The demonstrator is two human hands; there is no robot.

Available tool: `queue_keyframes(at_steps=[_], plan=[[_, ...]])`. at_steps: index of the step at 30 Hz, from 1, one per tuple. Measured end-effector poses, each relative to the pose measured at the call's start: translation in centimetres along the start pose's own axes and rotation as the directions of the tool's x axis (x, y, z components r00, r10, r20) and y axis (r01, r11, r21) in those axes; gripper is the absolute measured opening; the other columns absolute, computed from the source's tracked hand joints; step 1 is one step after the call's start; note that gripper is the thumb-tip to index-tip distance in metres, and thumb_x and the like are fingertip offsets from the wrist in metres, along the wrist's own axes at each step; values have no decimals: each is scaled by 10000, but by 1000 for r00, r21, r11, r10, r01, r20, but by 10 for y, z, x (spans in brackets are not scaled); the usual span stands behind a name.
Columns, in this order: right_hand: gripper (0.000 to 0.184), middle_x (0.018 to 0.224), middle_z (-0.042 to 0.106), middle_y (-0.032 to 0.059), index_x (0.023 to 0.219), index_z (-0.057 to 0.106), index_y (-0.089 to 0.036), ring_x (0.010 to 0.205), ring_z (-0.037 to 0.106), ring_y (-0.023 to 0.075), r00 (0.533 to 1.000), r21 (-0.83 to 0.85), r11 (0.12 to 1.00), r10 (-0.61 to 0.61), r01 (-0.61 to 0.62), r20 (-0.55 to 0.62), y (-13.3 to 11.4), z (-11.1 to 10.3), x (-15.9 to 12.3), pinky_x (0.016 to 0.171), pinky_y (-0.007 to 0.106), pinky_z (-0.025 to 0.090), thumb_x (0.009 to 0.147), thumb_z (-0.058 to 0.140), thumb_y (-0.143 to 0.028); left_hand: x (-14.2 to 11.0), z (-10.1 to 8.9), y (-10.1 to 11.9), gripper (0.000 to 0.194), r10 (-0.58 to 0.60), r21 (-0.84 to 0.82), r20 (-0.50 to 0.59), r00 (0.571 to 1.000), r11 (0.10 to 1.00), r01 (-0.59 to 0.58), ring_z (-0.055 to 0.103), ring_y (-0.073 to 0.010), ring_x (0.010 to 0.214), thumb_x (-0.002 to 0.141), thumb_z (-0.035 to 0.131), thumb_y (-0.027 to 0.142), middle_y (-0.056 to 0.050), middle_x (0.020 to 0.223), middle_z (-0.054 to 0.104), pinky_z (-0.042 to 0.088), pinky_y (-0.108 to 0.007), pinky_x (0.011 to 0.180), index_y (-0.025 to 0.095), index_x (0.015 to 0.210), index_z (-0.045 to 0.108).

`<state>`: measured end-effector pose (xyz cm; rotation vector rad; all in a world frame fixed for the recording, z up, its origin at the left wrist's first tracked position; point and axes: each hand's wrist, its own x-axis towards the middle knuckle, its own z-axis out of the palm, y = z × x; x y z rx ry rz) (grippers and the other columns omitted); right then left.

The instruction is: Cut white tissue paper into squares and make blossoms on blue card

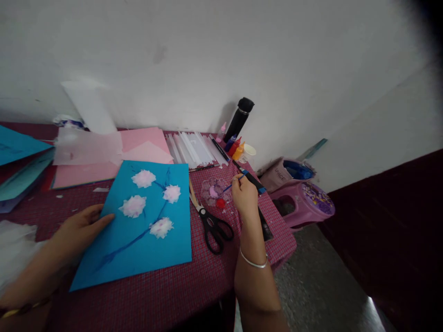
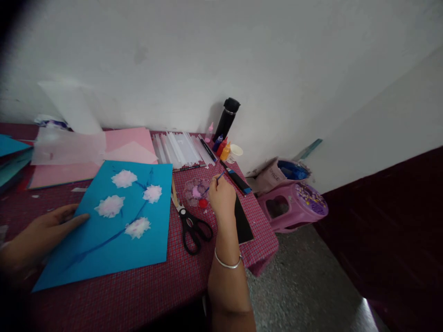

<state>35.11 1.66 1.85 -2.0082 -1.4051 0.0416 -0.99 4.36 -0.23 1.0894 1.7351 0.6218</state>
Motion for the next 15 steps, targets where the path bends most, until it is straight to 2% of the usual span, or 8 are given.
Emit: queue_keyframes(at_steps=[9,15], plan=[[174,558,623,23,726,590,-226,610,616,214,996,213,973,85,-84,3,10,11,4,609,289,436,852,488,-289,3,-3,-4,486,0,-51,43,999,999,2,672,-240,687,479,704,437,3,786,736,563,-298,540,228,909,620],[181,526,613,-9,764,540,-236,501,602,197,987,442,885,159,-148,12,19,15,7,516,293,474,866,442,-349,10,-4,-14,482,52,-76,61,997,996,-47,692,-264,750,510,729,436,-8,834,747,584,-323,600,230,932,619]])
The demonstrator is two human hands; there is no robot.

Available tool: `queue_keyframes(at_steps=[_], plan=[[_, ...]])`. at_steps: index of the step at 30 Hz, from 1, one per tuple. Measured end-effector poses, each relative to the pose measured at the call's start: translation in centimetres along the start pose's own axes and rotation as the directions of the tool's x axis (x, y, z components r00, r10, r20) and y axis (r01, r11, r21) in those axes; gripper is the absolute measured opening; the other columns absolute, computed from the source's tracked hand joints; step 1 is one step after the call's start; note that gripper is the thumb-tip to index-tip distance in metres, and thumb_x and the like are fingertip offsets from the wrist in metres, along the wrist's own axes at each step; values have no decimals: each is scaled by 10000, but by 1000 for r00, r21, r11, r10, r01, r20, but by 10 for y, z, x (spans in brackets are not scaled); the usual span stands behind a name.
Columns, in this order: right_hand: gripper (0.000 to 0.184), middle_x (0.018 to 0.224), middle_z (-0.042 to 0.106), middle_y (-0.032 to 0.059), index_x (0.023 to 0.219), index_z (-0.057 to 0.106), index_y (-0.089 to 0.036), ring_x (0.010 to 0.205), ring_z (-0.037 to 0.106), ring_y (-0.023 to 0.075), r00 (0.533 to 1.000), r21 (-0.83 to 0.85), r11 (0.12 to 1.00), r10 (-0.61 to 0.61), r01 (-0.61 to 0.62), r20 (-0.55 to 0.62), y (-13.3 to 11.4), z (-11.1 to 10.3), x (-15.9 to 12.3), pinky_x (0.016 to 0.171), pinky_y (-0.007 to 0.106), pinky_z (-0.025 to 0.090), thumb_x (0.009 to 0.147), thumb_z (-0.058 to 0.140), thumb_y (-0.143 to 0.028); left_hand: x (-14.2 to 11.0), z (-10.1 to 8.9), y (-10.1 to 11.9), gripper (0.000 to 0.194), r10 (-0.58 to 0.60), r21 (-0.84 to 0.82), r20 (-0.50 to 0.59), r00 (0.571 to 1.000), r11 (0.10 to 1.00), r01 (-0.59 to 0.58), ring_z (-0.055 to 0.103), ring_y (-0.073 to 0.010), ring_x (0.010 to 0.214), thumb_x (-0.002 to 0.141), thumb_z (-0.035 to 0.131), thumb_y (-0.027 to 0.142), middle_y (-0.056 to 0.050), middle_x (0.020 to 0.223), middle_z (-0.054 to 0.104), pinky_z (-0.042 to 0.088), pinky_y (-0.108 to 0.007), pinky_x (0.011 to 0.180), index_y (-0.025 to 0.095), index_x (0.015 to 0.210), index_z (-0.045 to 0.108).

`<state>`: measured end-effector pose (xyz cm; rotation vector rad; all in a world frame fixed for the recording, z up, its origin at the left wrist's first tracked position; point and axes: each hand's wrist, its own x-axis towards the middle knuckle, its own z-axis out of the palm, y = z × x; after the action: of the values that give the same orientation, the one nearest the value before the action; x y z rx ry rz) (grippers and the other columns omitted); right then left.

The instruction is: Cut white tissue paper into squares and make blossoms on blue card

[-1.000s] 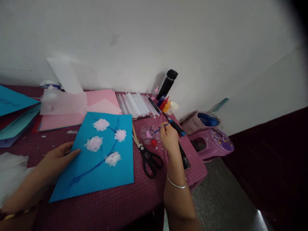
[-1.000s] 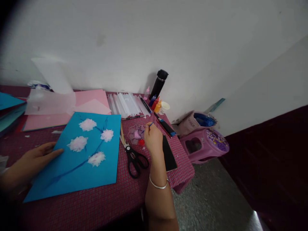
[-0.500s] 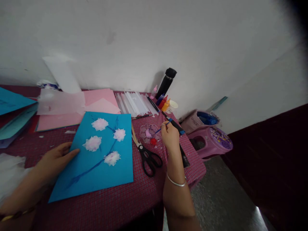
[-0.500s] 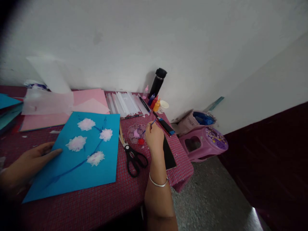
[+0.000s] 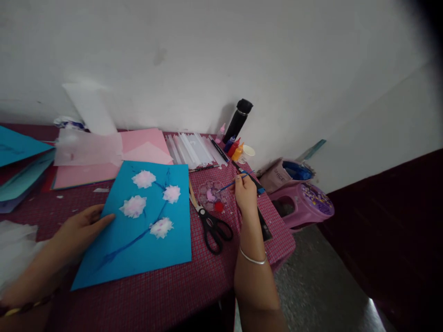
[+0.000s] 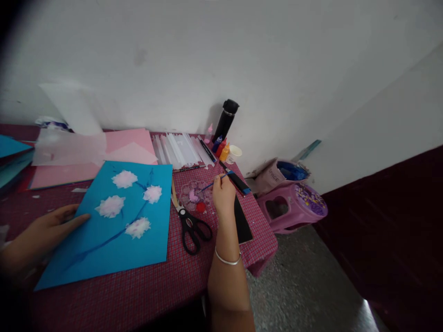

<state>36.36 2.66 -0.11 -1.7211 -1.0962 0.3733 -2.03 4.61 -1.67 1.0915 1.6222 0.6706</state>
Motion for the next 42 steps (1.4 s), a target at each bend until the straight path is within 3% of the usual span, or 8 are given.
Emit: queue_keyframes(at_steps=[8,12,15,18,28,32,38,42], plan=[[185,509,593,-43,771,497,-229,426,566,151,978,356,931,4,-80,210,-19,12,-16,458,261,476,861,456,-386,5,-7,-13,423,200,96,-14,980,976,-198,687,-253,820,683,651,445,-46,918,747,551,-306,677,170,1004,633],[184,572,631,-24,796,561,-216,476,594,143,914,427,897,-71,-117,399,-42,36,-46,491,253,485,873,491,-368,4,-9,-13,388,181,8,-70,981,983,-181,683,-238,741,680,647,448,-57,852,737,538,-317,640,168,947,631],[178,633,647,-10,821,588,-213,535,613,143,857,407,912,-172,-48,486,-53,51,-65,533,256,494,888,481,-339,7,-10,-17,381,172,-35,-86,981,984,-175,674,-225,682,647,670,448,-45,799,727,530,-314,612,173,909,633],[182,681,650,0,834,589,-210,576,619,147,840,372,927,-228,34,492,-54,59,-73,569,267,500,904,464,-323,11,-10,-20,373,176,-21,-109,978,984,-180,666,-219,667,630,674,441,-33,782,722,524,-313,605,179,893,636],[165,677,665,1,849,596,-223,579,625,166,830,336,940,-235,61,506,-47,67,-80,576,284,498,909,482,-327,8,-10,-16,279,208,77,-113,972,977,-200,626,-195,588,667,627,393,-9,691,693,476,-275,524,181,848,635],[168,696,667,-2,860,578,-231,607,638,166,856,377,925,-228,42,464,-52,62,-80,585,282,498,919,457,-330,12,-12,-21,300,208,67,-105,972,977,-202,649,-215,636,648,637,389,-23,742,711,488,-285,538,180,863,642],[127,672,649,-8,831,602,-211,599,630,157,797,396,917,-205,-46,568,-49,66,-73,596,281,502,865,489,-258,10,-11,-20,278,211,64,-91,973,977,-206,657,-217,659,669,623,377,-20,766,718,499,-291,563,191,875,637],[133,646,638,-20,818,588,-210,587,629,146,844,409,910,-167,-67,510,-47,60,-65,597,272,506,853,468,-255,6,-10,-14,284,210,103,-102,972,974,-200,643,-214,633,672,619,392,-22,733,707,493,-292,547,185,866,638]])
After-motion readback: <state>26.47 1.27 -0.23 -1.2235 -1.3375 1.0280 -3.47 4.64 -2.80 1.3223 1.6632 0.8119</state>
